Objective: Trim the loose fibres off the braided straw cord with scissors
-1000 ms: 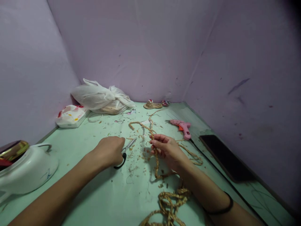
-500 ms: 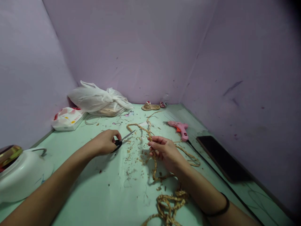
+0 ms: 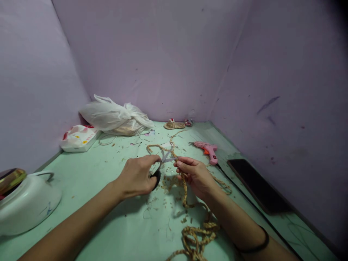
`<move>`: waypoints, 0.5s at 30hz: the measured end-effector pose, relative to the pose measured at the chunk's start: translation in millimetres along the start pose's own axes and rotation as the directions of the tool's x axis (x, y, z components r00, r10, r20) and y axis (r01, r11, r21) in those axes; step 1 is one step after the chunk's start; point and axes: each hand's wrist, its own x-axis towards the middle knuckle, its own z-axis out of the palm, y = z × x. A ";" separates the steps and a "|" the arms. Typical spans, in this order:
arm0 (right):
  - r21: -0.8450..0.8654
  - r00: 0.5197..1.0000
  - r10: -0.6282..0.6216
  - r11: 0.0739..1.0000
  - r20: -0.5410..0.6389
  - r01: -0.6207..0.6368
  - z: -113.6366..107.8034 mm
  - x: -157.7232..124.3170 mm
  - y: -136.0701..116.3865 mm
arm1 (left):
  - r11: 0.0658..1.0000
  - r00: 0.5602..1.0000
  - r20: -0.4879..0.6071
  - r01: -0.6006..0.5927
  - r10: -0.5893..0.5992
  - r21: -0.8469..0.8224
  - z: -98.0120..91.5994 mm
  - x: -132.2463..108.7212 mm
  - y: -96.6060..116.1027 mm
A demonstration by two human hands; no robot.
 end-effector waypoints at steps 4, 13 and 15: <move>-0.055 0.998 -0.014 0.998 0.058 0.018 1.7 -1.9 1.5 | 0.979 0.993 0.054 -0.113 0.105 0.167 6.7 -1.4 0.5; -0.088 0.990 -0.022 0.996 0.139 0.034 3.6 -4.5 2.1 | 0.969 0.985 0.133 -0.138 0.112 0.205 8.3 -1.3 -4.5; -0.098 0.988 -0.029 0.994 0.154 0.044 3.6 -4.8 1.9 | 0.977 0.985 0.139 -0.122 0.099 0.175 8.4 -1.3 -4.9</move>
